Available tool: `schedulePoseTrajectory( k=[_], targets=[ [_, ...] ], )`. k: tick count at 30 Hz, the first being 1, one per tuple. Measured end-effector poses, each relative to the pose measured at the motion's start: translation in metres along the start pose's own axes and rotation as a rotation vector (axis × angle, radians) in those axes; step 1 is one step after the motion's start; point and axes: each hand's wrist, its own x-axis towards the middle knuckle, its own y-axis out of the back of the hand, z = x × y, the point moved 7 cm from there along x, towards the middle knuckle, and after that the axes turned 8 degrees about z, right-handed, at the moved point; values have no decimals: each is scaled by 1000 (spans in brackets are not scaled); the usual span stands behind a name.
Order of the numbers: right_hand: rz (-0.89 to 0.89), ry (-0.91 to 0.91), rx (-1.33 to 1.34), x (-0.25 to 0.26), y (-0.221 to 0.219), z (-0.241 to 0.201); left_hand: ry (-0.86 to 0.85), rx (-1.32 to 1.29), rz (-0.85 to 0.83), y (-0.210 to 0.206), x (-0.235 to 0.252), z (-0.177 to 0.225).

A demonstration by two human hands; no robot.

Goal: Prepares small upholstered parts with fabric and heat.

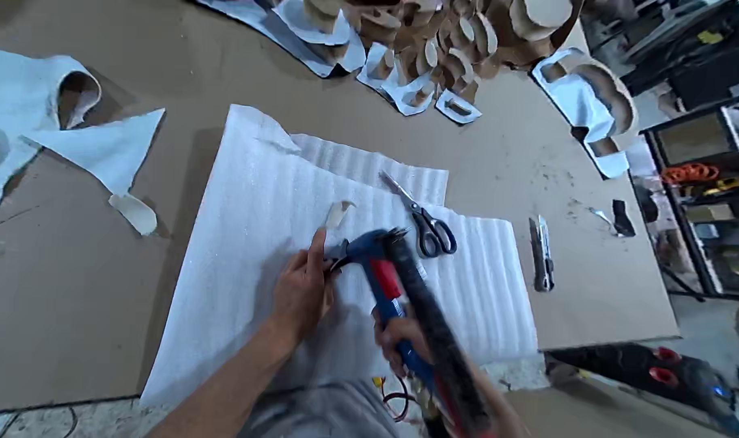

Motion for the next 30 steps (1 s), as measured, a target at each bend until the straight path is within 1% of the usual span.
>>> schedulePoseTrajectory(
  k=[2, 4, 5, 6, 8, 10, 12, 15, 17, 19, 20, 21, 23, 25, 26, 28, 30],
  targets=[
    [62, 10, -9, -34, 5, -17, 29, -25, -53, 2, -11, 3],
    [56, 72, -26, -51, 22, -33, 7, -10, -27, -2, -5, 0],
    [91, 108, 1, -59, 35, -30, 2, 8, -31, -3, -5, 0],
    [169, 132, 26, -63, 48, -24, -15, 30, -44, -3, -6, 2],
    [364, 124, 35, -67, 75, -8, -101, 86, -67, -6, -6, 7],
    [485, 129, 108, -64, 104, 17, -205, 145, -73, -8, -7, 11],
    [485, 90, 207, -62, 120, 37, -295, 191, -86, -10, -7, 12],
    [423, -11, 322, -60, 126, 58, -382, 266, -143, -13, -6, 14],
    [405, -9, 341, -60, 127, 66, -394, 293, -185, -15, -6, 15],
    [409, 47, 343, -61, 131, 70, -389, 299, -197, -16, -6, 15],
    [450, 100, 324, -62, 138, 69, -389, 307, -200, -16, -6, 15],
    [532, 164, 277, -64, 148, 65, -395, 323, -201, -17, -5, 15],
    [824, 251, 59, -78, 167, 44, -404, 335, -202, -19, -5, 16],
    [1117, 201, -249, -84, 188, 21, -358, 273, -195, -19, -2, 13],
    [1199, 156, -348, -81, 201, 16, -287, 190, -186, -16, 0, 11],
    [1281, 100, -474, -68, 231, 18, -47, -16, -176, -2, 8, 5],
    [1310, 66, -590, -62, 244, 16, 213, -255, -185, 15, 16, 9]
  ],
)
